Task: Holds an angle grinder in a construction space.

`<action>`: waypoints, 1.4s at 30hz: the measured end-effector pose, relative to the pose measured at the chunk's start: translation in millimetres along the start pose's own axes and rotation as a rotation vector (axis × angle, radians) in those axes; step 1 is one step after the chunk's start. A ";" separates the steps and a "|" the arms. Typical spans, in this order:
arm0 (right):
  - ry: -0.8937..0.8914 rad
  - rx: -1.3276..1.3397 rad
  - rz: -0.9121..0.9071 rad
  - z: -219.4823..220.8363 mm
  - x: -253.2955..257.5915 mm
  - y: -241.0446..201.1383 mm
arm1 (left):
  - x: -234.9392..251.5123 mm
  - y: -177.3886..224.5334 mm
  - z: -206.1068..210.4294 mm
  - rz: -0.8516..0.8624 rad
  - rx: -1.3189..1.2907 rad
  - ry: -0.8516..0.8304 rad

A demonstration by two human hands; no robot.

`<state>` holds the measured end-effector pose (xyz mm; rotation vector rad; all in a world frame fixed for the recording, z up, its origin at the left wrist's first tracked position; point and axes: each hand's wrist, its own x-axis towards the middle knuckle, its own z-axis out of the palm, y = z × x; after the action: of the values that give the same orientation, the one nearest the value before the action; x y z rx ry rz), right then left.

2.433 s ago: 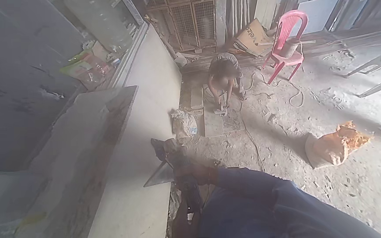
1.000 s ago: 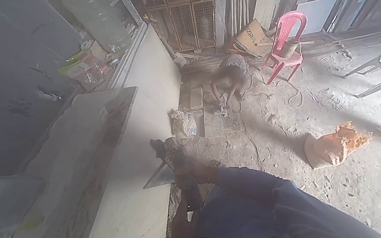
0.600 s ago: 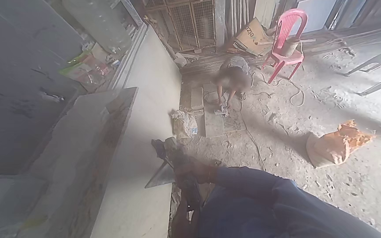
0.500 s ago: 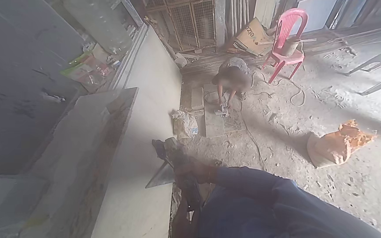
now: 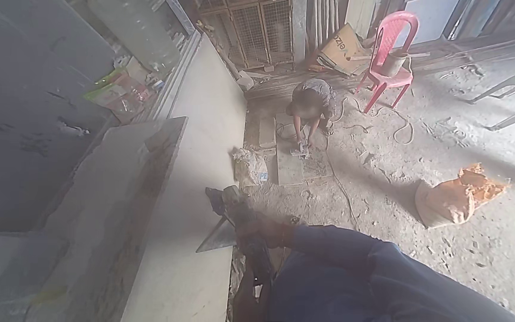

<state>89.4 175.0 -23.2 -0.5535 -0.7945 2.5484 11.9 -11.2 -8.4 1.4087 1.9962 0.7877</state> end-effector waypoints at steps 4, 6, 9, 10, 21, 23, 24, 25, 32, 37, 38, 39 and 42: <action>0.010 0.001 0.006 -0.5 -1.5 -0.8 | 1.3 22.0 -6.0 -0.055 -0.019 -0.042; 0.004 0.001 0.006 -3.0 -1.3 0.9 | -0.5 -4.6 4.0 0.010 -0.009 -0.005; 0.000 0.005 0.007 -5.2 -1.2 1.8 | -0.5 -6.9 5.6 0.008 0.010 -0.005; 0.003 0.006 0.005 -4.9 -1.5 1.4 | 0.0 -3.4 4.2 -0.003 0.015 -0.011; -0.011 0.008 -0.001 -8.0 0.0 0.6 | 2.9 5.8 1.1 -0.024 0.015 -0.028; -0.009 0.009 0.002 -7.9 0.5 -0.1 | 3.2 5.1 1.3 -0.027 0.020 -0.026; -0.008 0.010 0.003 -8.0 0.8 0.0 | 3.2 4.4 1.5 -0.031 0.020 -0.027; -0.006 0.009 0.005 -7.8 0.9 0.1 | 3.3 4.5 1.3 -0.035 0.019 -0.029; -0.013 0.007 0.000 -7.5 2.3 -0.3 | 4.1 4.0 0.5 -0.021 0.022 -0.018; 0.016 0.009 0.004 -2.6 0.4 -1.9 | 3.4 6.3 -0.9 -0.016 0.028 -0.020; 0.017 0.005 0.005 -3.4 0.2 -2.3 | 3.8 6.5 -0.8 -0.020 0.018 -0.026; 0.022 0.005 0.003 -3.8 0.3 -1.5 | 2.7 2.5 1.1 -0.023 0.010 -0.017; 0.016 0.006 -0.002 -5.2 1.2 0.9 | 4.9 2.7 -1.3 -0.030 -0.008 -0.061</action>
<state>90.7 177.1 -28.0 -0.5701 -0.7812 2.5401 11.2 -5.9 -6.2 1.3788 1.9610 0.7307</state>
